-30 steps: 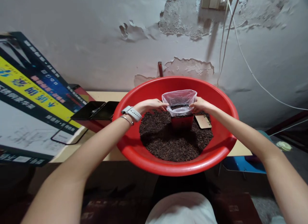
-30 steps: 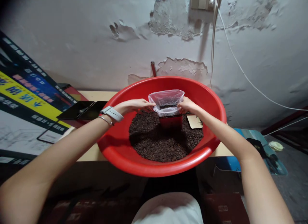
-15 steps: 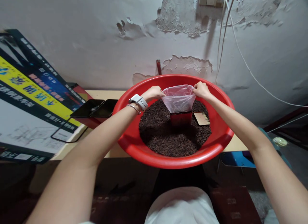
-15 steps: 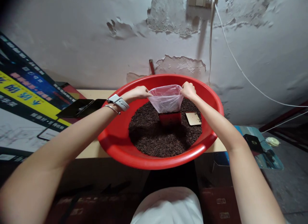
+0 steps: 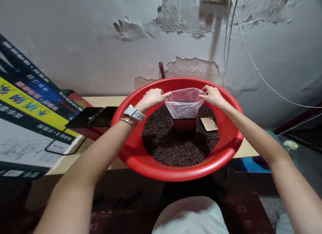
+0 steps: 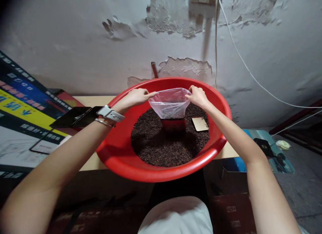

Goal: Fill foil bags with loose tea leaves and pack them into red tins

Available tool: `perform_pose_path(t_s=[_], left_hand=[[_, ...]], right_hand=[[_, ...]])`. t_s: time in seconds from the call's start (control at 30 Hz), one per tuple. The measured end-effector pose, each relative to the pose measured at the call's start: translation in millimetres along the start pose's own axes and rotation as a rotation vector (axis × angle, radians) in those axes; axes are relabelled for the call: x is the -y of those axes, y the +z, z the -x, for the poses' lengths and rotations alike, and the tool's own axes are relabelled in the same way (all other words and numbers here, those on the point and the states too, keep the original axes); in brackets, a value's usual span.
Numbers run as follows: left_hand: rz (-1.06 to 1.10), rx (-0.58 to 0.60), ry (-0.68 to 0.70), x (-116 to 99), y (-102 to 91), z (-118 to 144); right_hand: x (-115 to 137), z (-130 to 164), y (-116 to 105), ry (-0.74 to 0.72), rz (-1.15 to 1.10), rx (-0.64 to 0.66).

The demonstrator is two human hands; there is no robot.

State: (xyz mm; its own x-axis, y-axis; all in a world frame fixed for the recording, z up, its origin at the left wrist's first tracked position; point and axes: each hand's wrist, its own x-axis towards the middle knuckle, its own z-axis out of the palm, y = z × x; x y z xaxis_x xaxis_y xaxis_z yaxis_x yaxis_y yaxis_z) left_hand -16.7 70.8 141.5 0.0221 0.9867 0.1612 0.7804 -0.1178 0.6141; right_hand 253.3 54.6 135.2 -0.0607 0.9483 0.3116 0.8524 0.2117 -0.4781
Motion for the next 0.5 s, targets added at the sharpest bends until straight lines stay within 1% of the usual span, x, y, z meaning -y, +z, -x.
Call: perform_pose_path(t_s=[0.07,0.1,0.13,0.17,0.23,0.27,0.3,0.33,0.4,0.47,0.5], left_hand=[[-0.060,0.012,0.005,3.4,-2.1,5.3],[-0.039,0.004,0.031,4.5,-1.9,9.2],[0.002,-0.012,0.090,5.5,-0.4,13.6],[0.027,-0.033,0.180,6.4,2.5,18.2],[-0.030,-0.044,0.413,8.0,11.2,25.9],[-0.106,-0.017,0.519,8.7,16.0,28.3],[-0.190,0.025,0.592,9.2,20.3,29.7],[-0.260,0.059,0.627,9.6,23.6,29.8],[-0.329,0.066,0.621,9.7,26.6,27.8],[-0.332,0.007,0.579,8.4,26.0,25.2],[-0.325,-0.014,0.562,7.4,25.2,24.4]], right_hand=[[-2.2,9.5,1.3,-0.147,-0.015,-0.033],[-2.3,14.3,3.3,-0.241,-0.006,-0.032],[-1.4,19.0,6.5,-0.339,0.026,-0.023],[0.4,23.0,10.6,-0.432,0.078,-0.007],[6.7,28.1,20.2,-0.551,0.216,0.052],[10.6,28.6,24.3,-0.573,0.288,0.099],[14.6,27.8,27.1,-0.565,0.353,0.146],[18.3,25.8,28.2,-0.532,0.403,0.188],[23.8,20.1,26.2,-0.436,0.431,0.222],[26.0,15.6,21.8,-0.372,0.388,0.185],[26.3,14.9,20.1,-0.363,0.361,0.170]])
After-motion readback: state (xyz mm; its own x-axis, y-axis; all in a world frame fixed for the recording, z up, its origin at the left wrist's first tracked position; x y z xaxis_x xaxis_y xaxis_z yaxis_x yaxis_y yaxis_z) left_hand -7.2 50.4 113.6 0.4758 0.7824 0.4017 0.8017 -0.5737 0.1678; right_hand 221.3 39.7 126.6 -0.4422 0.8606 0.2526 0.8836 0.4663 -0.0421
